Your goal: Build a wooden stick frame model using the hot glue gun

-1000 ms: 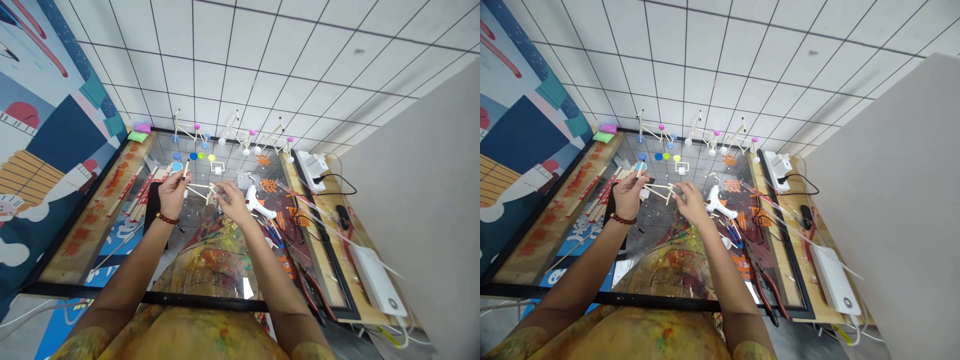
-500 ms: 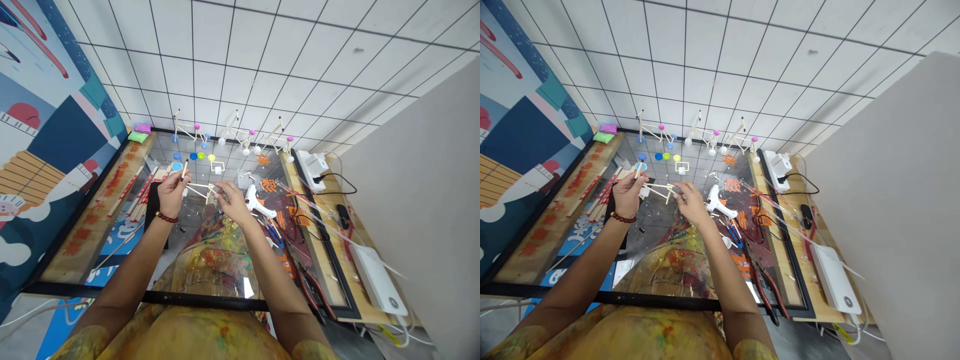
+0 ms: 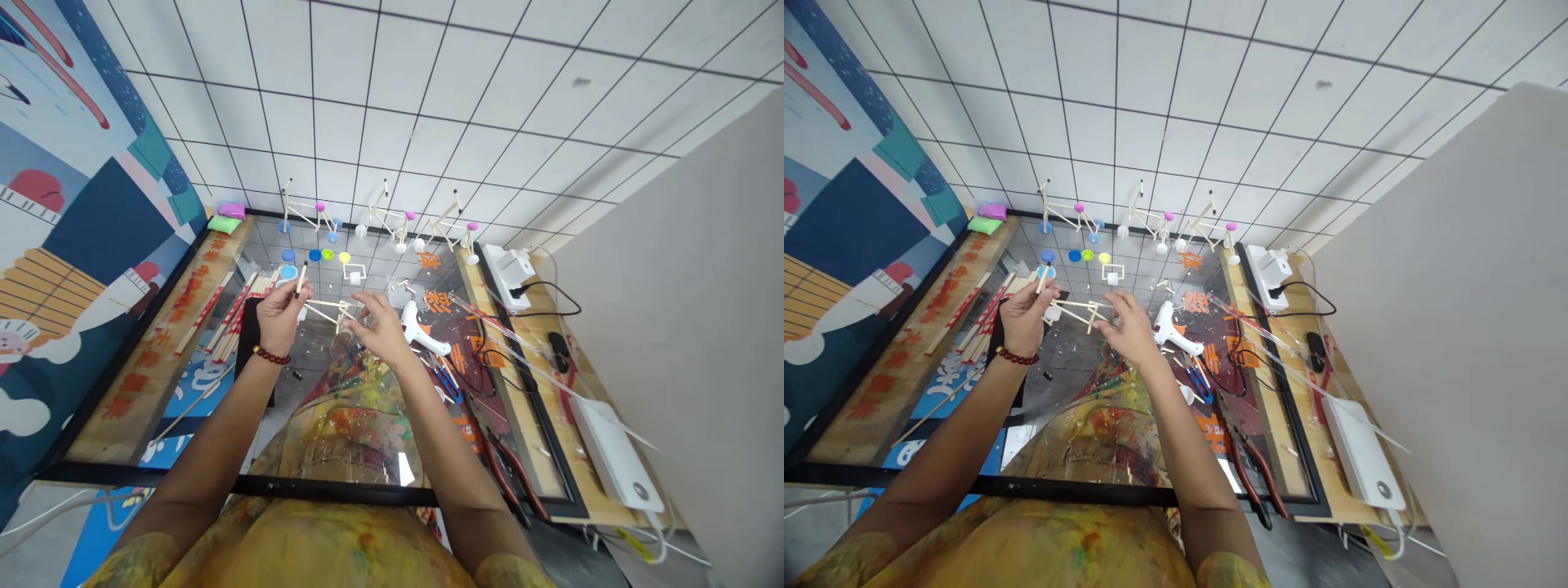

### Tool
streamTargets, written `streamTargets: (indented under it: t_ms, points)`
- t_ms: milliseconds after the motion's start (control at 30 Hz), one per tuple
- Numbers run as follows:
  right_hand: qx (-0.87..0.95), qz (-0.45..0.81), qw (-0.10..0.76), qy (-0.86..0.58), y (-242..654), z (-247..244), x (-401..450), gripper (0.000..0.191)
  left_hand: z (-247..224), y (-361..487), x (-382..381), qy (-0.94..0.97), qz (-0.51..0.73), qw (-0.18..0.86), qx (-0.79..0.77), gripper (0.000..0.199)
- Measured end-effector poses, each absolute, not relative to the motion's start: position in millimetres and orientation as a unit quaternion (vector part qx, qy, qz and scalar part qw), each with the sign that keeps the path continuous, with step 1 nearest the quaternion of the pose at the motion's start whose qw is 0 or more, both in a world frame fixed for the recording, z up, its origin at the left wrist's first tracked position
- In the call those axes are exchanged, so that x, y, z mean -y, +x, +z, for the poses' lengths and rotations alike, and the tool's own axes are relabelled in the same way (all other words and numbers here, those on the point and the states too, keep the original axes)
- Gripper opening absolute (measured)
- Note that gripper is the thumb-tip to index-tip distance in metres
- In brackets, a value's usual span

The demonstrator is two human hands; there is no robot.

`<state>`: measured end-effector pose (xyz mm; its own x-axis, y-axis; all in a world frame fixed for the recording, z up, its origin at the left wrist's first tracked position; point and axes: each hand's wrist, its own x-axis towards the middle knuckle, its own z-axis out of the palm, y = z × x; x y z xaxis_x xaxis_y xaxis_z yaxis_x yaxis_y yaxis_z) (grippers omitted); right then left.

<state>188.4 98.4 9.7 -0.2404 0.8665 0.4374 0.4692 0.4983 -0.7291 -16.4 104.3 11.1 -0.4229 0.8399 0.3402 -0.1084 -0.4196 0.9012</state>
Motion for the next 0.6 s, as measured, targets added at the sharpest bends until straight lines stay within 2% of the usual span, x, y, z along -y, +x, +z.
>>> streamTargets:
  t_ms: [233, 367, 467, 600]
  points:
    - [0.734, 0.176, 0.458, -0.469, 222.9, 58.6, -94.4, 0.035, 7.9, -16.8, -106.8, 0.425, 0.736, 0.322, -0.418, 0.028]
    - [0.756, 0.197, 0.353, -0.515, 227.7, 61.9, -96.0, 0.030, 8.1, -16.2, -106.7, 0.428, 0.734, 0.315, -0.423, 0.028]
    - [0.777, 0.230, 0.265, -0.523, 209.5, 48.1, -96.4, 0.042, 8.5, -16.4, -106.4, 0.428, 0.735, 0.317, -0.420, 0.027]
    - [0.778, 0.226, 0.213, -0.547, 183.3, 31.4, -96.7, 0.047, 8.2, -17.6, -106.7, 0.421, 0.729, 0.324, -0.431, 0.030]
